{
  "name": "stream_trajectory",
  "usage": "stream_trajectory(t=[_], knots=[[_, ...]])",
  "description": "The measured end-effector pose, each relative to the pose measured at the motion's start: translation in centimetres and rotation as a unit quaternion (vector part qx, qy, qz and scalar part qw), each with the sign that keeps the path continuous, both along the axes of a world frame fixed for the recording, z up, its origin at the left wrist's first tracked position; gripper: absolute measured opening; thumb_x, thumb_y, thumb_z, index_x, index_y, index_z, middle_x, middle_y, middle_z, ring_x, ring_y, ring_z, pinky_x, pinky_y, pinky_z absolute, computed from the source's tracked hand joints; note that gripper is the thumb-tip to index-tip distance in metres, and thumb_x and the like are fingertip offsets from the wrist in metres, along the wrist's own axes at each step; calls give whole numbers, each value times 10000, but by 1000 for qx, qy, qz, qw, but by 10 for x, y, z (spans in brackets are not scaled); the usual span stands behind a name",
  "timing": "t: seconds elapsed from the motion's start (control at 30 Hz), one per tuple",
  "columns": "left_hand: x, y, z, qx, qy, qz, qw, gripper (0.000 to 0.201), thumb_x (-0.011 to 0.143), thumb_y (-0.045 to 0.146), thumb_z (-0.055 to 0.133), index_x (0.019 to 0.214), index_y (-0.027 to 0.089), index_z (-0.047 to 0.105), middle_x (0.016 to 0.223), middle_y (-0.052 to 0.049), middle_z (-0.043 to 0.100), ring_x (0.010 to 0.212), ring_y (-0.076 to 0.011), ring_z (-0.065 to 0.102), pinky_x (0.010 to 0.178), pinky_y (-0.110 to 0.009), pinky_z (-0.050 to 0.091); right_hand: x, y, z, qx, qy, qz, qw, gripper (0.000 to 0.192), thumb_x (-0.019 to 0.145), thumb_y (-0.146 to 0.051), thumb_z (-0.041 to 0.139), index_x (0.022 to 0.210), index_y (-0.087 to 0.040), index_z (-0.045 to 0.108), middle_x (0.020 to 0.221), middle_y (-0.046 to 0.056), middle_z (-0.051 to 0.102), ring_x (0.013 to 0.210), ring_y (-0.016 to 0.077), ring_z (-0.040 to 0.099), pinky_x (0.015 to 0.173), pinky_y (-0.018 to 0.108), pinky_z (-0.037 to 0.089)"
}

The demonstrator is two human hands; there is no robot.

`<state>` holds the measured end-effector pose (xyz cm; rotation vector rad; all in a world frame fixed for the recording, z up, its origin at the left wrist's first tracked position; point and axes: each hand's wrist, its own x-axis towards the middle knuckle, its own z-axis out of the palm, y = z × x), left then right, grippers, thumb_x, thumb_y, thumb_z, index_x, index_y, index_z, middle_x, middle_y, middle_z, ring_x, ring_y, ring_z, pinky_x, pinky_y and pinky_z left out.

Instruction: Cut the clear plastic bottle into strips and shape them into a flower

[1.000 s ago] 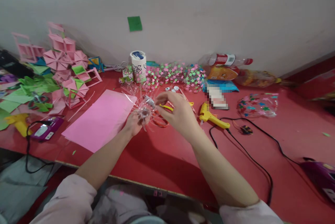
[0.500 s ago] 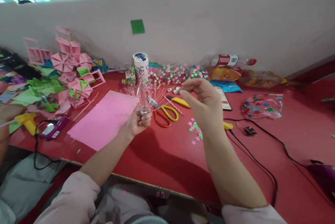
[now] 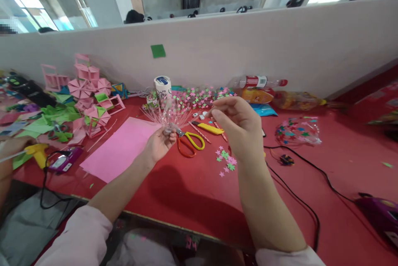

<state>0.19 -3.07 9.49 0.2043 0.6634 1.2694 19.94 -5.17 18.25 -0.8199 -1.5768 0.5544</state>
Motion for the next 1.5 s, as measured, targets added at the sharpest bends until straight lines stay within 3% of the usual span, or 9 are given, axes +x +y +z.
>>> stream_trajectory(t=[0.17, 0.33, 0.5, 0.6, 0.73, 1.03, 1.37, 1.5], knots=[[8, 1, -15, 34, 53, 14, 998, 314, 937, 176, 355, 699, 136, 556, 568, -20, 513, 459, -84, 429, 440, -180, 365, 4, 6, 1, -20, -51, -3, 998, 36, 829, -198, 574, 829, -211, 607, 758, -4, 649, 722, 142, 617, 684, 290, 486], [3, 3, -35, 75, 73, -18, 994, 312, 928, 302, 516, 653, 159, 486, 480, 57, 380, 364, -42, 294, 382, -159, 215, -7, 10, -6, -66, -124, 56, 989, 55, 826, -189, 575, 790, -194, 617, 716, -12, 641, 678, 129, 582, 637, 262, 444], [2, 3, -37, 102, 72, -39, 991, 373, 936, 307, 507, 598, 168, 432, 440, 67, 325, 337, -39, 224, 366, -169, 196, -25, -3, -10, 18, -187, 95, 977, 75, 856, -167, 569, 806, -194, 617, 800, 13, 668, 738, 137, 579, 692, 276, 436], [4, 3, -41, 83, 74, -29, 993, 376, 945, 273, 458, 584, 174, 424, 428, 60, 310, 332, -47, 223, 354, -172, 183, -31, -12, -10, 70, -221, 121, 965, 117, 886, -156, 542, 808, -193, 622, 793, 24, 669, 748, 142, 569, 696, 276, 432], [4, 5, -46, 41, 71, -18, 996, 404, 962, 309, 427, 581, 174, 434, 421, 54, 299, 338, -53, 228, 347, -174, 172, -38, -15, -17, 64, -266, 132, 953, 107, 892, -152, 557, 829, -184, 637, 784, 36, 674, 737, 151, 569, 708, 284, 429], [4, 1, -40, 52, 74, 4, 996, 387, 975, 257, 404, 600, 166, 436, 419, 57, 342, 325, -41, 229, 352, -164, 150, -49, 0, -36, 56, -272, 22, 961, 53, 862, -163, 598, 839, -180, 642, 787, 29, 686, 767, 172, 589, 827, 349, 391], [3, 2, -33, 12, 81, -55, 995, 411, 987, 231, 309, 595, 168, 418, 400, 66, 297, 295, -39, 194, 334, -157, 102, -41, 4, -28, -56, -175, 91, 979, 97, 870, -178, 552, 863, -202, 645, 829, 5, 692, 745, 133, 608, 709, 275, 446], [2, 3, -33, -10, 88, -83, 993, 442, 990, 299, 316, 578, 172, 412, 401, 74, 255, 296, -42, 164, 328, -163, 87, -40, 7, -29, -74, -185, 109, 974, 64, 835, -162, 585, 825, -195, 640, 805, 2, 685, 729, 132, 601, 700, 274, 450]])
